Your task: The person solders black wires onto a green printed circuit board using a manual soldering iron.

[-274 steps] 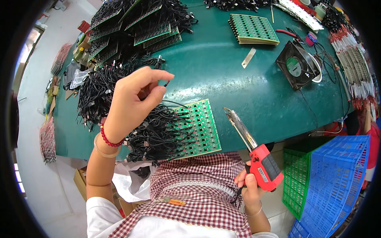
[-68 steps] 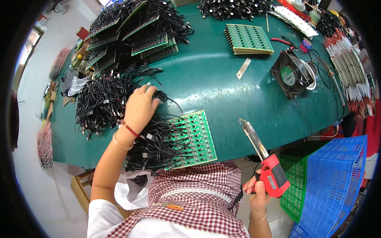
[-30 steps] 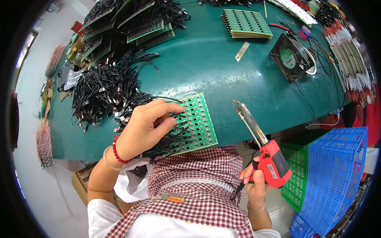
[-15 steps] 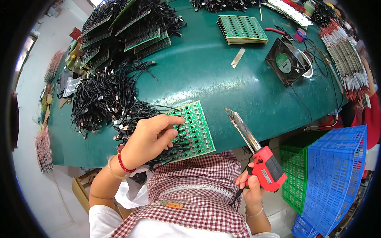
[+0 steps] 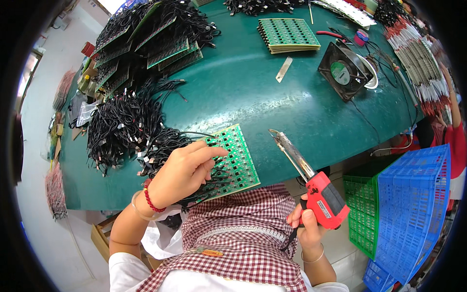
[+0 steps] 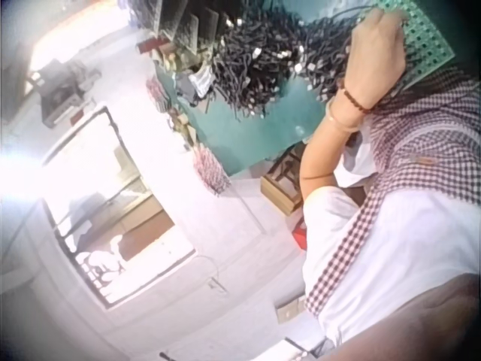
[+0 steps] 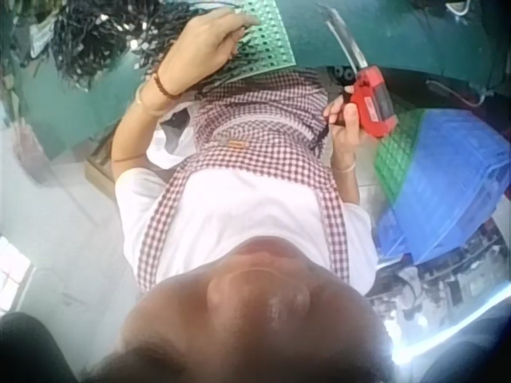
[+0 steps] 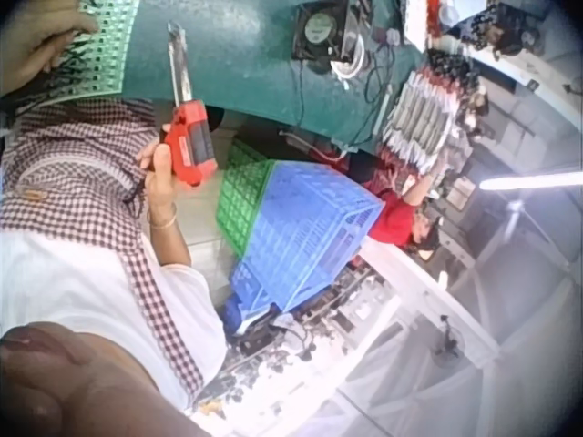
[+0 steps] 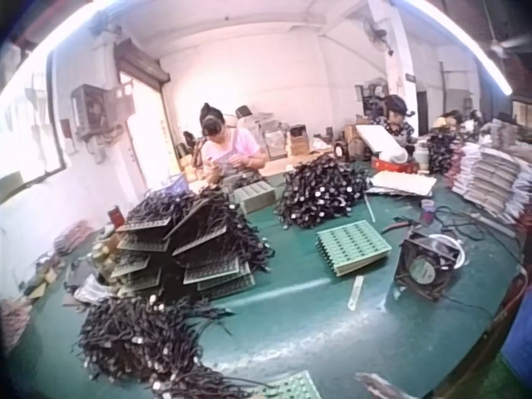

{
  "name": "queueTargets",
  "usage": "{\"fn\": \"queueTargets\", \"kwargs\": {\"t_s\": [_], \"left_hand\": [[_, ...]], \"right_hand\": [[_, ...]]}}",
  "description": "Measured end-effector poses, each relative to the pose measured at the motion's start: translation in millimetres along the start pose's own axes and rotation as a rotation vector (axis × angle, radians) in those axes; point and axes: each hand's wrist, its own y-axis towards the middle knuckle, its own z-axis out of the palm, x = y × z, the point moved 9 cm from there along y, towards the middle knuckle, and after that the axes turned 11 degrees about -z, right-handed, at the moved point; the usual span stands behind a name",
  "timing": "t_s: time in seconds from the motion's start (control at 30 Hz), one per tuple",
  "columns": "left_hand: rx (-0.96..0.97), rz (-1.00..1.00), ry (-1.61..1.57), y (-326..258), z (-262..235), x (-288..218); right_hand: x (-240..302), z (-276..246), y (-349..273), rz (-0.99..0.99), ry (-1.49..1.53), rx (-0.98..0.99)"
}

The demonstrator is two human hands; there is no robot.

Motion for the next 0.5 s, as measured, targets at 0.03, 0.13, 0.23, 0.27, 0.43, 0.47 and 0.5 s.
{"fn": "queueTargets", "kwargs": {"t_s": [0.03, 0.13, 0.23, 0.27, 0.43, 0.47, 0.5], "left_hand": [[0.006, -0.003, 0.016, 0.3, 1.0, -0.3], [-0.006, 0.033, 0.015, -3.5, 0.1, -4.9], [0.012, 0.033, 0.014, -6.5, 1.6, -1.0], [0.004, 0.055, 0.01, -5.9, 1.1, -1.4], [-0.026, 0.045, 0.003, -1.9, 1.0, -3.5], [-0.01, 0.071, 0.031, -1.8, 3.2, -4.2], [-0.015, 0.07, 0.031, -0.9, 3.7, -4.6]], "right_hand": [[0.3, -1.2, -0.2, -0.005, -0.004, -0.003], [-2.4, -2.7, -3.1, -0.013, 0.012, -0.006], [-3.7, -5.6, -7.3, -0.018, 0.127, -0.025], [-4.0, -5.8, -6.9, -0.017, 0.125, -0.022], [-6.8, -6.6, -5.5, 0.002, 0.129, -0.02], [-7.1, -6.8, -4.6, 0.002, 0.125, -0.008], [-6.7, -6.3, -3.3, 0.0, 0.125, -0.003]]}}
